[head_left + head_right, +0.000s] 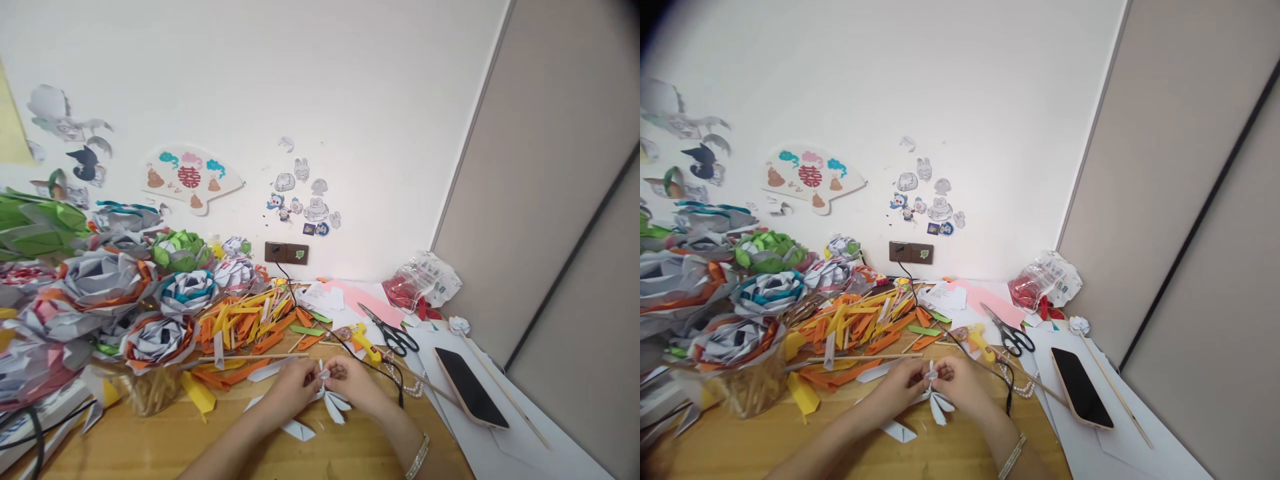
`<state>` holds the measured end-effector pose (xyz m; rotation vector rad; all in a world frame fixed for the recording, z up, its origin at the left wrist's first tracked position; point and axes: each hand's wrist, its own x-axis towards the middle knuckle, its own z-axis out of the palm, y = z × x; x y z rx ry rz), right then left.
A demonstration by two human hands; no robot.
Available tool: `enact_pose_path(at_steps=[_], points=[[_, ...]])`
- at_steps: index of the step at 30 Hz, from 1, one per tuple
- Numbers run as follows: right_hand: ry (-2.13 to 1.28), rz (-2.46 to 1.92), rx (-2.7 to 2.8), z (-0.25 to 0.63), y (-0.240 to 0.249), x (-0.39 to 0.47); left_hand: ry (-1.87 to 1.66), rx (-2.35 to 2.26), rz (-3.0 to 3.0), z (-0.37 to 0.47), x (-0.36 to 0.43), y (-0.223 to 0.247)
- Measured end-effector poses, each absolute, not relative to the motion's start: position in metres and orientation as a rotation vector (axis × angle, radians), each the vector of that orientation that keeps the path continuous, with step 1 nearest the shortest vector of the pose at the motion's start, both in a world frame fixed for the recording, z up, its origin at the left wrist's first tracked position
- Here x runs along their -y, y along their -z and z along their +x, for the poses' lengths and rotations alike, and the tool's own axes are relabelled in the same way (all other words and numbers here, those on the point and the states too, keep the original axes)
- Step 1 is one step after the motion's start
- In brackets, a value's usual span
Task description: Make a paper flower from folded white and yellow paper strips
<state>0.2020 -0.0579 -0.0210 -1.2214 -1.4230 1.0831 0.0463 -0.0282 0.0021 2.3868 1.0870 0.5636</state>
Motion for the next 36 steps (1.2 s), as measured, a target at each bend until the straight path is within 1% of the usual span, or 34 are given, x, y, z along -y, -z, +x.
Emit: enact_pose_path(at_steps=[7,14,21,25,30,36], points=[[-1.064,-1.245,1.411,0.202,0.020,0.060,-0.659,-1.104,2.481,0.047,0.036,-0.005],[-1.158,-1.190,1.406,0.210,0.021,0.058,-0.652,-1.107,2.469,0.049,0.039,-0.009],[-1.168,-1.250,1.385,0.207,0.017,0.059,-0.649,-1.166,2.538,0.052,0.044,-0.009],[-0.993,-1.310,1.437,0.199,0.018,0.060,-0.588,-1.194,2.591,0.054,0.046,-0.007],[-0.769,-1.410,1.527,0.191,0.023,0.059,-0.594,-1.205,2.633,0.054,0.048,-0.006],[-0.484,-1.402,1.694,0.189,0.017,0.064,-0.576,-1.139,2.549,0.047,0.044,-0.010]])
